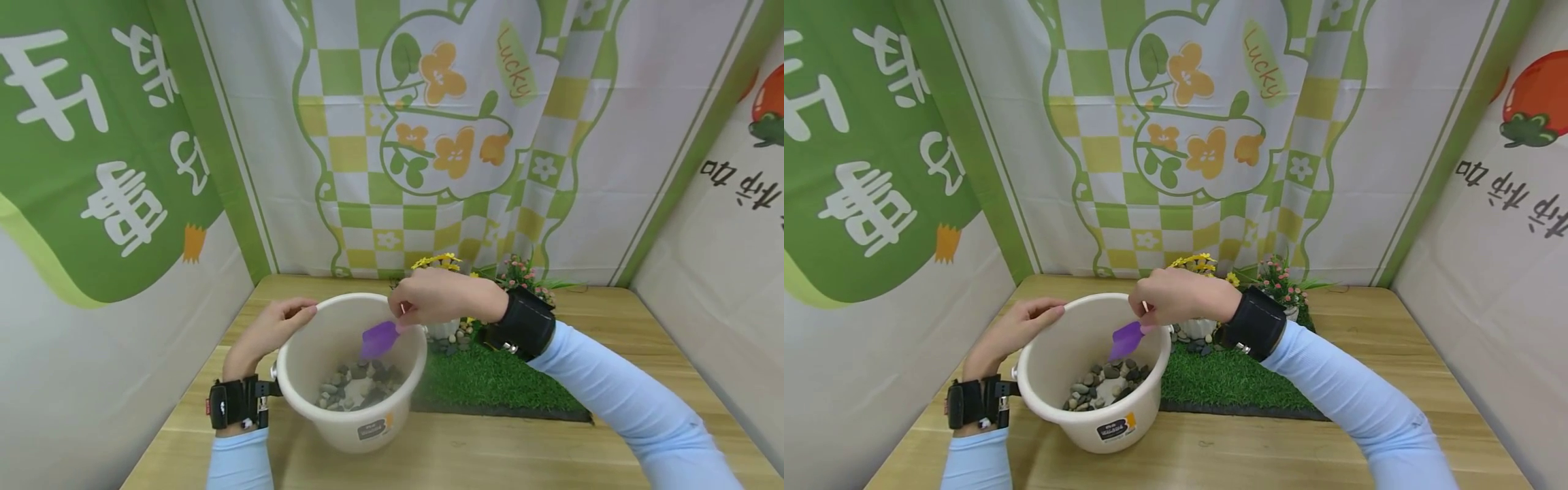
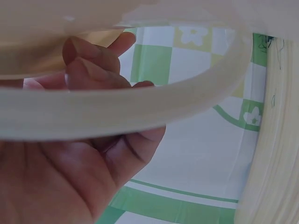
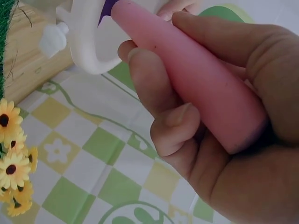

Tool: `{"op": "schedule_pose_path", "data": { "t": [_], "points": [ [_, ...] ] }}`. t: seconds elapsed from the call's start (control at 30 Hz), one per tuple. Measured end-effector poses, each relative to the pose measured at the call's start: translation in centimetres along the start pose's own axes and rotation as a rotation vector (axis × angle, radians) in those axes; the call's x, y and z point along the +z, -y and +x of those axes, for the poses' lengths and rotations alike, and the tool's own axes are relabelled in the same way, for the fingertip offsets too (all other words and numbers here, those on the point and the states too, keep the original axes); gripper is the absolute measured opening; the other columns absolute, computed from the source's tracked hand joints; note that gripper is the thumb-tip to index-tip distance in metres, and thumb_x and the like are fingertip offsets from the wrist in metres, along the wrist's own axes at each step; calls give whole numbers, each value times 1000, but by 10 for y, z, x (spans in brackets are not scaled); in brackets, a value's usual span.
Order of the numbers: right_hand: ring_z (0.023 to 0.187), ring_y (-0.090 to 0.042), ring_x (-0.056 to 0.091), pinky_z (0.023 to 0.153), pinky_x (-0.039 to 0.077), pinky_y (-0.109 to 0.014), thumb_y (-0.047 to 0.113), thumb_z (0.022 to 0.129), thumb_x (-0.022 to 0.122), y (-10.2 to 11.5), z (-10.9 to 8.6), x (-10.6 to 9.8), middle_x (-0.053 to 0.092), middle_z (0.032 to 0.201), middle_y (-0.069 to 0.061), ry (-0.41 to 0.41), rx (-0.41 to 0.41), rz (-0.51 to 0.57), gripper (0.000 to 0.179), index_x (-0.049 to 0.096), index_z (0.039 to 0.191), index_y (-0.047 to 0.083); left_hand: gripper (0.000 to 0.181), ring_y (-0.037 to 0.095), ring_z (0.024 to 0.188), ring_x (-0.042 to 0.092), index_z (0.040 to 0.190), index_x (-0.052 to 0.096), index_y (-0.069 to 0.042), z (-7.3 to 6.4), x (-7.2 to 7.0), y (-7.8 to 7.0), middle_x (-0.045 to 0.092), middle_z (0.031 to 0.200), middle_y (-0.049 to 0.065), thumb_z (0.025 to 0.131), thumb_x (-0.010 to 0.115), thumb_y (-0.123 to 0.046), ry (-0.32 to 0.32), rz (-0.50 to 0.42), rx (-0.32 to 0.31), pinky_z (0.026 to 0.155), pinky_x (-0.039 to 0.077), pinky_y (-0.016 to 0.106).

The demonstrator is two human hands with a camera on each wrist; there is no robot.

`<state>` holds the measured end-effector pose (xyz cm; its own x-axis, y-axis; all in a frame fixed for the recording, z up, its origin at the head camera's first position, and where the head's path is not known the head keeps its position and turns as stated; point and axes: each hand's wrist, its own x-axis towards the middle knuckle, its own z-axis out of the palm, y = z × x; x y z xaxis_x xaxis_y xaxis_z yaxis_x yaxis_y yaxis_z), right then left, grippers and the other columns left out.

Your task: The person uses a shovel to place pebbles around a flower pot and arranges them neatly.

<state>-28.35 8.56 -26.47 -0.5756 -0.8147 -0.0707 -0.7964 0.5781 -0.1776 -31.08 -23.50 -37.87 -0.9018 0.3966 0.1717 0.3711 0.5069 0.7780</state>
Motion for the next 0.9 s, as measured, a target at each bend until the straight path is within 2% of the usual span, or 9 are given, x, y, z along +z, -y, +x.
{"op": "schedule_pose_path", "data": {
  "t": [0.1,0.2,0.53,0.9],
  "points": [
    [63,-5,54,63,46,-22,26,92,69,2,5,2,65,78,8,21,5,-2,11,67,84,17,37,20,88,65,130,61,-4,0,0,-1,69,107,17,101,54,-27,3,-2,-6,72,54,32],
    [66,-5,58,64,48,-23,26,91,69,4,8,5,67,79,7,42,12,-2,11,68,86,17,37,20,88,64,130,61,-4,0,0,-1,69,107,17,101,54,-27,7,-7,-14,72,54,32],
    [72,-7,58,69,47,-24,25,92,69,9,21,13,64,83,10,95,38,-6,8,67,87,19,38,20,86,64,131,60,-3,1,-1,2,68,105,17,101,53,-27,14,-17,-13,72,55,32],
    [71,-7,58,65,47,-23,24,89,72,11,31,21,64,83,11,146,66,-27,7,67,86,20,38,19,86,65,130,60,-3,1,0,0,69,106,17,102,53,-27,14,-12,-9,71,55,32]
  ]
}}
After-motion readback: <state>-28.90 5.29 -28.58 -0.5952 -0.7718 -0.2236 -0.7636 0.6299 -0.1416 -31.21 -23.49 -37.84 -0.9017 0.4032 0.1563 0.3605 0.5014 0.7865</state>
